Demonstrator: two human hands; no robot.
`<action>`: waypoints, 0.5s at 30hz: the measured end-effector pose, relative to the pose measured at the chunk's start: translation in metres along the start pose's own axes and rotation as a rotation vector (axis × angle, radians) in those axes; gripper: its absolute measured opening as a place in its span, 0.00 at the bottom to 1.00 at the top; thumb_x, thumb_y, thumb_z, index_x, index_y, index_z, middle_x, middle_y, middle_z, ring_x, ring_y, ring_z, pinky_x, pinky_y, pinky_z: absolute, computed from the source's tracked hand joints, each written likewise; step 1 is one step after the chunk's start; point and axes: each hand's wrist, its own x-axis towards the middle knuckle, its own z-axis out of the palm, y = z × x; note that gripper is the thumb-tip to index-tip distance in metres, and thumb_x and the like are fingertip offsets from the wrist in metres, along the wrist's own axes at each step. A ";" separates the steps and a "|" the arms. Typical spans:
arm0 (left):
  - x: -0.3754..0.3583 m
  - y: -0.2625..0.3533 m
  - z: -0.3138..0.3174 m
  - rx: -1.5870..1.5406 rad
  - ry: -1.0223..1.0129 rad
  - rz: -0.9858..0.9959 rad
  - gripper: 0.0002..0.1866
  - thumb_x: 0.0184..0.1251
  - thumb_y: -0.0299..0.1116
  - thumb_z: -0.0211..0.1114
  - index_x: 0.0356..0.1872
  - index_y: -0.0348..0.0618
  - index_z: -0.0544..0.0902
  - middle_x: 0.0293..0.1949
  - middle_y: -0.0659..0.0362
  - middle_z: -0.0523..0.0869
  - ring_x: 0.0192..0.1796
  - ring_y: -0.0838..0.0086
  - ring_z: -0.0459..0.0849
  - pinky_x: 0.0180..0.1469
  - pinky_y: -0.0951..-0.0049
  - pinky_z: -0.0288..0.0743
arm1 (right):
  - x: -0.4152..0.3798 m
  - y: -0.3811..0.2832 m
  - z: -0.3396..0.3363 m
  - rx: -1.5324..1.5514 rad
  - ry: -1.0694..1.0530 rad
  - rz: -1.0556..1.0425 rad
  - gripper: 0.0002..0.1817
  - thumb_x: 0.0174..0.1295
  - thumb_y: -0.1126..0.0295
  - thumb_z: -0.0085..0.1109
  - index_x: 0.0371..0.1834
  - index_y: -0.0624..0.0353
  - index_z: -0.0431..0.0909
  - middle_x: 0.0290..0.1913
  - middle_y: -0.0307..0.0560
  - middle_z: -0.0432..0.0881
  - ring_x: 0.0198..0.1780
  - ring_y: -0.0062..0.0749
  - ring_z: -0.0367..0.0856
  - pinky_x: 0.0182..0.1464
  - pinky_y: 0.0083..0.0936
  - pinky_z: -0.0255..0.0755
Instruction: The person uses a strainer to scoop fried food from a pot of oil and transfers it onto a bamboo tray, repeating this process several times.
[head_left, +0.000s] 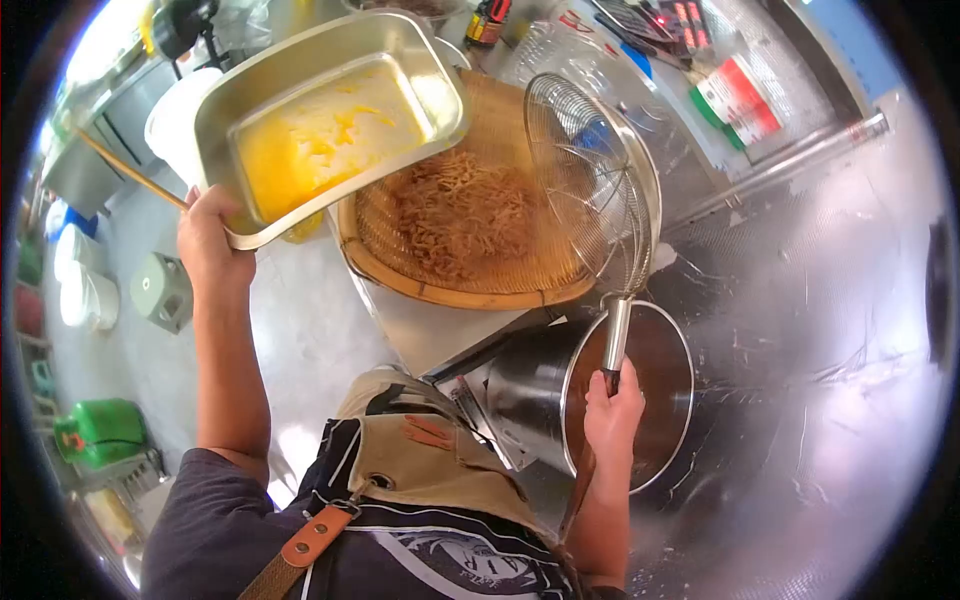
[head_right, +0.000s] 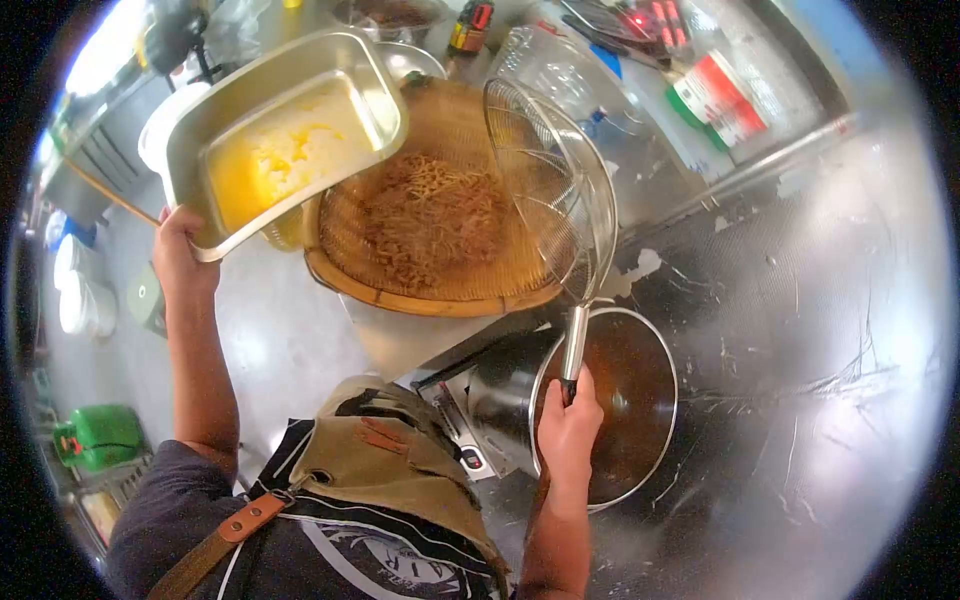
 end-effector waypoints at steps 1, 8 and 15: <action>-0.003 0.003 0.001 -0.006 0.014 0.002 0.17 0.50 0.19 0.52 0.44 0.37 0.73 0.38 0.57 0.75 0.39 0.70 0.78 0.43 0.72 0.76 | 0.004 -0.001 0.005 -0.069 0.023 -0.114 0.18 0.65 0.75 0.56 0.58 0.63 0.72 0.25 0.35 0.71 0.22 0.15 0.71 0.23 0.16 0.68; 0.003 -0.005 -0.006 0.002 0.005 -0.027 0.18 0.48 0.17 0.53 0.45 0.34 0.73 0.40 0.56 0.78 0.40 0.70 0.78 0.44 0.73 0.75 | 0.010 -0.018 -0.005 0.276 -0.032 0.257 0.14 0.65 0.75 0.56 0.53 0.65 0.74 0.29 0.41 0.77 0.23 0.20 0.76 0.23 0.18 0.70; -0.015 -0.018 0.029 0.071 -0.042 -0.066 0.16 0.48 0.18 0.53 0.42 0.34 0.74 0.37 0.57 0.78 0.38 0.72 0.78 0.43 0.74 0.74 | -0.069 0.012 -0.066 0.746 -0.019 0.592 0.07 0.63 0.76 0.55 0.43 0.64 0.73 0.28 0.44 0.78 0.21 0.26 0.75 0.21 0.23 0.71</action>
